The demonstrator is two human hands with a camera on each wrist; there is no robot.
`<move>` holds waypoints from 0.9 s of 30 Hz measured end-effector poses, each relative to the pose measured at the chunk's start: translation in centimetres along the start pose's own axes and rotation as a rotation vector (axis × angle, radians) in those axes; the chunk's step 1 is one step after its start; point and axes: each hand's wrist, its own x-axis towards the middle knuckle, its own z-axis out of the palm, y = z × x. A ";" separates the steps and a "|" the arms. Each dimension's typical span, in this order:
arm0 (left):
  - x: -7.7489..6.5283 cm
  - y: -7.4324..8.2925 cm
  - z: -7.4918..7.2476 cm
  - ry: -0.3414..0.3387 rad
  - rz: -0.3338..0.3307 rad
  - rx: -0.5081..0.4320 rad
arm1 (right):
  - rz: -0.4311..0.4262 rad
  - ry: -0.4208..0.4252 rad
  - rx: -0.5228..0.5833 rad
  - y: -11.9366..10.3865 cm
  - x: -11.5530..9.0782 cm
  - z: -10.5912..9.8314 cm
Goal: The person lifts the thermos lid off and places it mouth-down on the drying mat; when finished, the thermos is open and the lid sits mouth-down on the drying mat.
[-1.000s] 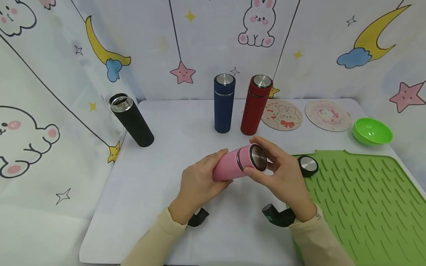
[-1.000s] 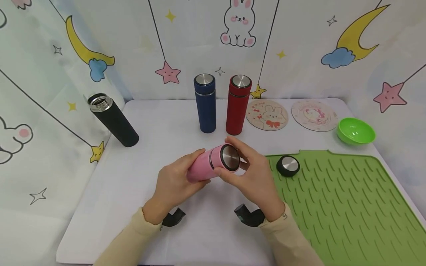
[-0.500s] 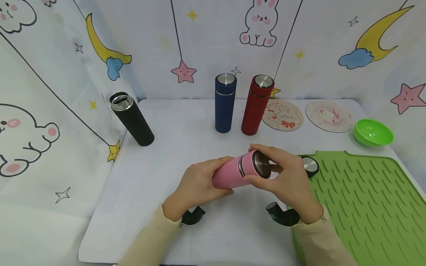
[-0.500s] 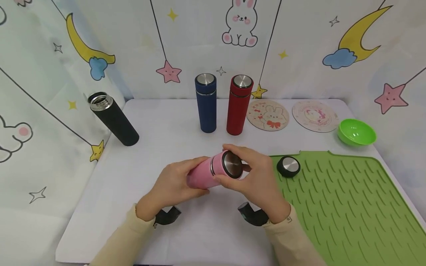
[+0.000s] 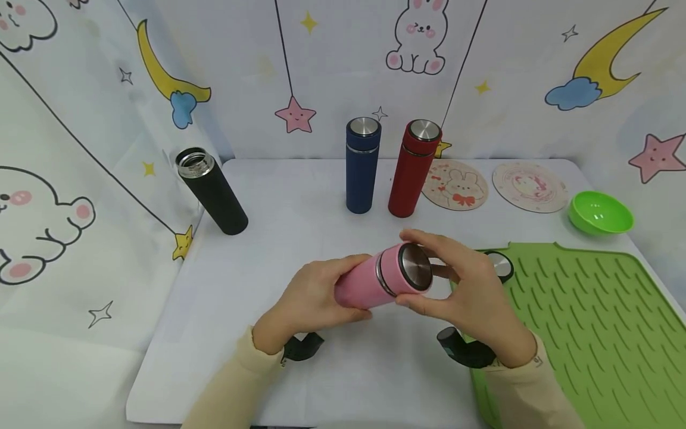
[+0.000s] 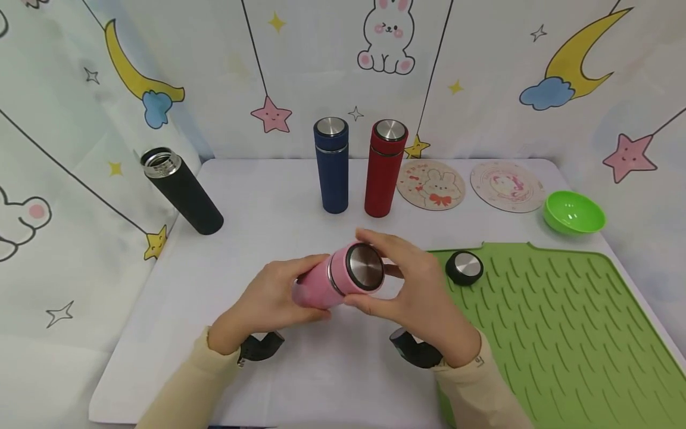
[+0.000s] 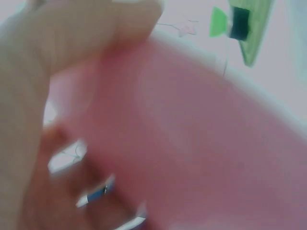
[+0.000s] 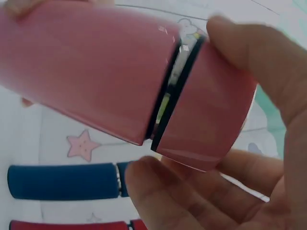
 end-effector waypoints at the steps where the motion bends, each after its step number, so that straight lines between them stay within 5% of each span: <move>1: 0.0 0.1 0.2 0.061 -0.012 0.047 | 0.037 0.025 -0.004 0.0 0.1 0.1; 7: 0.2 0.5 1.2 0.336 -0.047 0.331 | 0.212 0.113 0.002 0.3 0.6 0.9; 14: 0.5 0.3 1.5 0.446 0.021 0.437 | 0.229 0.148 0.040 0.3 0.9 1.5; 19: 0.5 -0.1 1.3 0.429 0.036 0.377 | 0.131 0.136 0.011 0.0 0.9 1.6; 27: 0.7 -1.6 0.4 0.225 0.111 0.091 | -0.076 0.022 -0.092 -0.5 0.6 1.3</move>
